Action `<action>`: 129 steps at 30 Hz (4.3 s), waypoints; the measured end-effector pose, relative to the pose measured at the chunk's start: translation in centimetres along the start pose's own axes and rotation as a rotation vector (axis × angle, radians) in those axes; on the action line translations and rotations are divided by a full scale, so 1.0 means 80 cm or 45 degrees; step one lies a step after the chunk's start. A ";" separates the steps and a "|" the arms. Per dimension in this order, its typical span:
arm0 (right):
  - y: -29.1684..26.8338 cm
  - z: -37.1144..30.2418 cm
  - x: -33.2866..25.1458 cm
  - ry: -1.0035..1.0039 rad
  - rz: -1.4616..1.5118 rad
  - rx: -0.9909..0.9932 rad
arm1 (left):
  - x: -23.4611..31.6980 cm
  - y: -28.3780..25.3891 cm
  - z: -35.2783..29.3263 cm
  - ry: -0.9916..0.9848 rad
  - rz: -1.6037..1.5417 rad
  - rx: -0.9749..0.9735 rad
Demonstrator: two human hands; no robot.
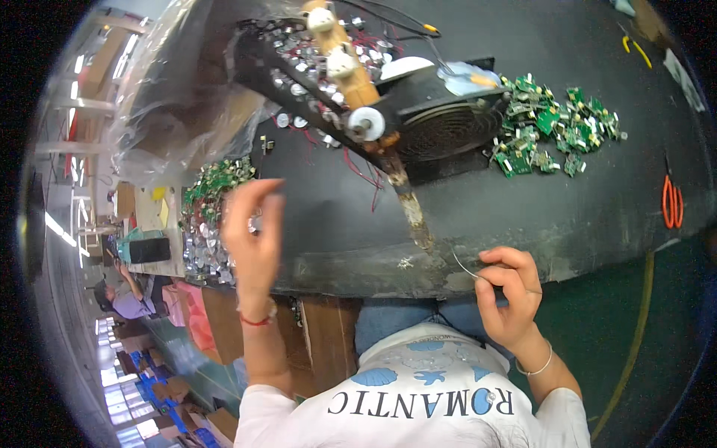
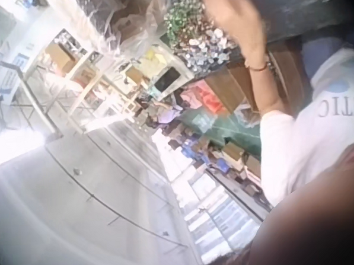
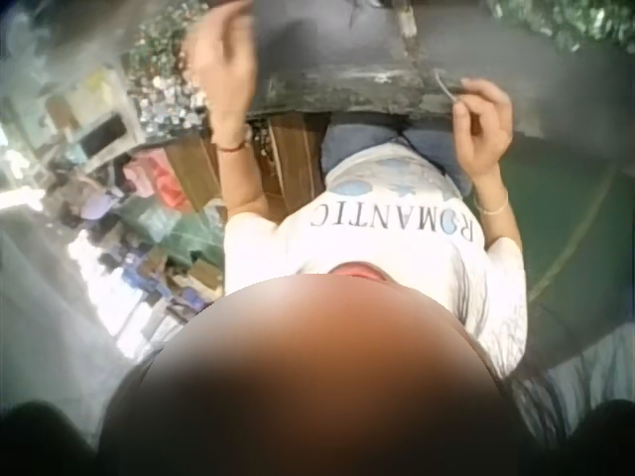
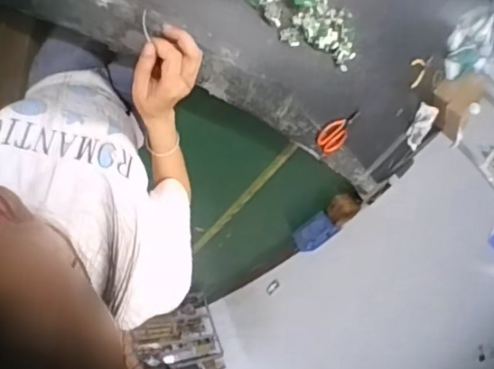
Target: The person assembles small motors, wires, and connectors onto printed circuit boards by hand.
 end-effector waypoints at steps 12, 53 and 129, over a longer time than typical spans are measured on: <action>0.014 -0.008 -0.004 0.108 0.125 -0.136 | 0.002 0.108 0.027 0.188 -0.122 -0.191; -0.063 0.087 0.055 0.071 -0.592 0.083 | 0.045 0.035 -0.069 -0.251 -0.497 -0.071; 0.020 0.039 -0.007 -0.130 0.334 0.101 | 0.089 0.123 -0.070 -0.638 -1.599 -0.383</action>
Point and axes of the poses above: each hand's wrist, its own z-axis towards the middle knuckle, its own y-axis out of the palm, x = y × z, the point moved 2 cm from there along z, towards the middle knuckle, and after that the axes turned 10 degrees about -z, right-handed, at the moved point
